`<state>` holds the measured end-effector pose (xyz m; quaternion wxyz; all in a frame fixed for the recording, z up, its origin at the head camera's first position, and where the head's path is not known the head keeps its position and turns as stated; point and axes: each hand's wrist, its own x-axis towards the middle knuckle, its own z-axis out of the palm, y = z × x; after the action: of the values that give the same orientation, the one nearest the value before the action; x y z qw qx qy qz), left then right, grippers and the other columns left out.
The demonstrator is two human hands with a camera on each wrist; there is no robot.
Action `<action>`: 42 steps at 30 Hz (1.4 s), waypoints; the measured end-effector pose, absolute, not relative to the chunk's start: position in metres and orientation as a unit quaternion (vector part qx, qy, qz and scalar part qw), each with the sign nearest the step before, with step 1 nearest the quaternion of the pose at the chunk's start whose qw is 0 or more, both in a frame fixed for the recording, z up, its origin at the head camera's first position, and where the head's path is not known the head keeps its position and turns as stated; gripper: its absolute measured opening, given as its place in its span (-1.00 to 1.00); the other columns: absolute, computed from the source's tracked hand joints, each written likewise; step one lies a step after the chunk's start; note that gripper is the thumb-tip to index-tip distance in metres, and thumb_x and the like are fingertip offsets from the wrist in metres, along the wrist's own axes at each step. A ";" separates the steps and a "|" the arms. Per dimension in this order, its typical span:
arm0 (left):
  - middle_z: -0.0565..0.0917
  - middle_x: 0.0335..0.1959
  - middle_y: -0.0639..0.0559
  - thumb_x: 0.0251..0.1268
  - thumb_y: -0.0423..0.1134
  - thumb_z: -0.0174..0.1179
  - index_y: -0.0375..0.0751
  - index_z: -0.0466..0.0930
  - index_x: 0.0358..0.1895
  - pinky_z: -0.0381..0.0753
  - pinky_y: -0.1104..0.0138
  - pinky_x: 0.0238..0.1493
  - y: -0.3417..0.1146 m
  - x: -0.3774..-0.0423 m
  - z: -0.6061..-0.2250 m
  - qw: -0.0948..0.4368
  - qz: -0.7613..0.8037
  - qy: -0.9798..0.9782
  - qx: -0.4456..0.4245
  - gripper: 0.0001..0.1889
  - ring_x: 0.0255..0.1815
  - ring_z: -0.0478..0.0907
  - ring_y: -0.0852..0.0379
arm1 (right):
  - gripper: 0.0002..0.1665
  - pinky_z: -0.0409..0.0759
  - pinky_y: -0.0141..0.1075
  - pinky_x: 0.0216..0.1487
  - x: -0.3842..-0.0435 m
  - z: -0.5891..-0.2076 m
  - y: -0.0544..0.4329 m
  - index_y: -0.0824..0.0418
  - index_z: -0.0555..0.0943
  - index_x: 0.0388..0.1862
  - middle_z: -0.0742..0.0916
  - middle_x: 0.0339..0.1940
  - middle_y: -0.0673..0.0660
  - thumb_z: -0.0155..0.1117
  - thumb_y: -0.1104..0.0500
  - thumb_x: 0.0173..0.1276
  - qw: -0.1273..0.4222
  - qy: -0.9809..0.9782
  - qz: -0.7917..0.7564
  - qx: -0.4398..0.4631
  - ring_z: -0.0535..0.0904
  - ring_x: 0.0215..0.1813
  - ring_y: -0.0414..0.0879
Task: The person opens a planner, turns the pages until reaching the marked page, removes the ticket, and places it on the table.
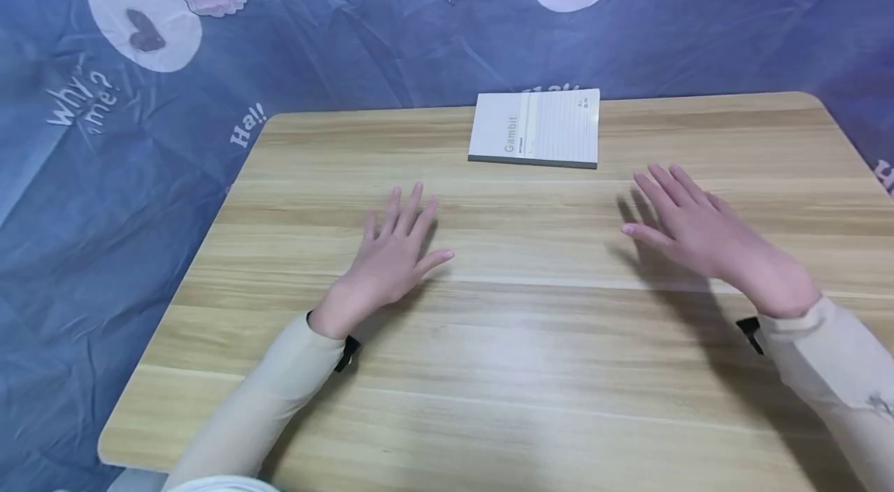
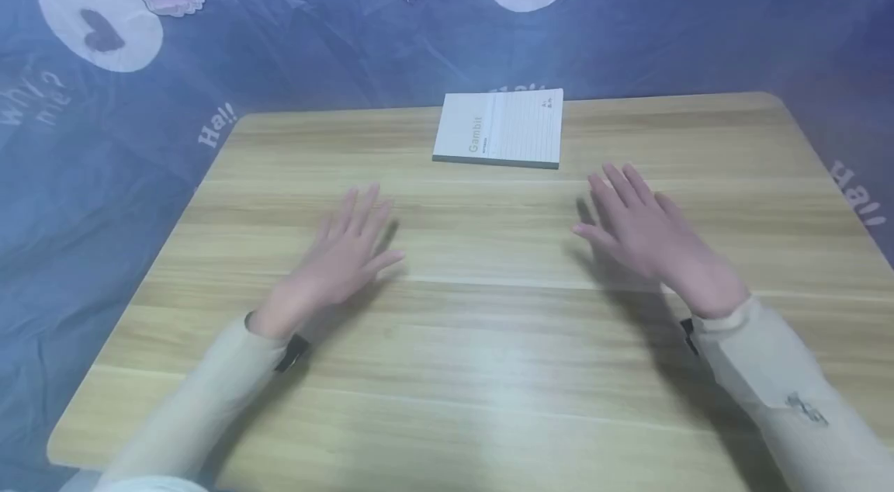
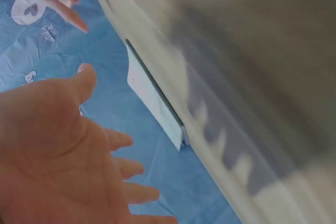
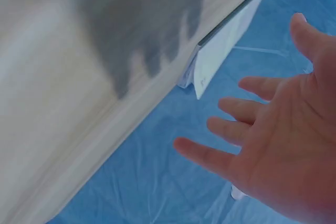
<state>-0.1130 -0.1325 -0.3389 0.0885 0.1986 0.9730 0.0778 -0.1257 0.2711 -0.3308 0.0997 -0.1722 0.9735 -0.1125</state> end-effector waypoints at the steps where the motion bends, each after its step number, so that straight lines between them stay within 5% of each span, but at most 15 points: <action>1: -0.45 0.59 -0.03 0.46 0.32 -0.20 -0.04 -0.28 0.61 -0.24 -0.31 0.41 -0.129 -0.117 -0.339 0.092 0.078 0.972 0.202 -0.14 0.56 -0.54 -0.14 | -0.02 -0.09 0.48 0.29 -0.133 -0.330 0.270 0.28 -0.19 0.61 -0.16 0.59 0.34 -0.09 -0.26 0.54 0.107 0.973 -0.111 -0.174 -0.40 0.56 0.28; 11: -0.44 0.59 -0.07 0.47 0.33 -0.24 -0.07 -0.33 0.60 -0.36 -0.20 0.45 -0.088 -0.175 -0.341 0.157 0.072 0.963 0.209 -0.13 0.57 -0.49 -0.09 | -0.05 -0.05 0.48 0.27 -0.215 -0.331 0.259 0.37 -0.19 0.58 -0.16 0.56 0.44 -0.14 -0.22 0.57 0.133 0.957 -0.132 -0.222 -0.26 0.53 0.41; 22: -0.44 0.59 -0.08 0.46 0.37 -0.30 -0.11 -0.37 0.60 -0.36 -0.15 0.47 -0.055 -0.230 -0.346 0.220 0.081 0.954 0.186 -0.10 0.58 -0.50 -0.01 | -0.16 -0.25 0.17 0.49 -0.293 -0.338 0.252 0.58 -0.05 0.48 -0.09 0.49 0.61 -0.13 -0.05 0.60 0.127 0.945 -0.175 -0.243 -0.24 0.52 0.44; 31: -0.44 0.59 -0.10 0.47 0.35 -0.29 -0.16 -0.38 0.59 -0.37 -0.11 0.49 -0.048 -0.239 -0.350 0.240 0.083 0.951 0.179 -0.09 0.57 -0.51 0.01 | -0.10 -0.32 0.19 0.48 -0.316 -0.346 0.253 0.49 -0.19 0.54 -0.19 0.53 0.50 -0.27 -0.16 0.61 0.183 0.949 -0.152 -0.208 -0.35 0.54 0.38; 42: -0.41 0.59 -0.11 0.47 0.34 -0.29 -0.17 -0.36 0.59 -0.35 -0.09 0.49 -0.050 -0.242 -0.353 0.235 0.078 0.953 0.173 -0.10 0.58 -0.46 0.02 | -0.10 -0.23 0.24 0.46 -0.319 -0.351 0.252 0.46 -0.13 0.55 -0.08 0.53 0.52 -0.31 -0.21 0.59 0.181 0.950 -0.138 -0.213 -0.26 0.53 0.41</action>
<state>-0.2419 -0.0502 -0.3526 0.2348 0.1734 0.9532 0.0785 -0.3185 0.2521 -0.3508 0.1809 -0.2126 0.9503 -0.1379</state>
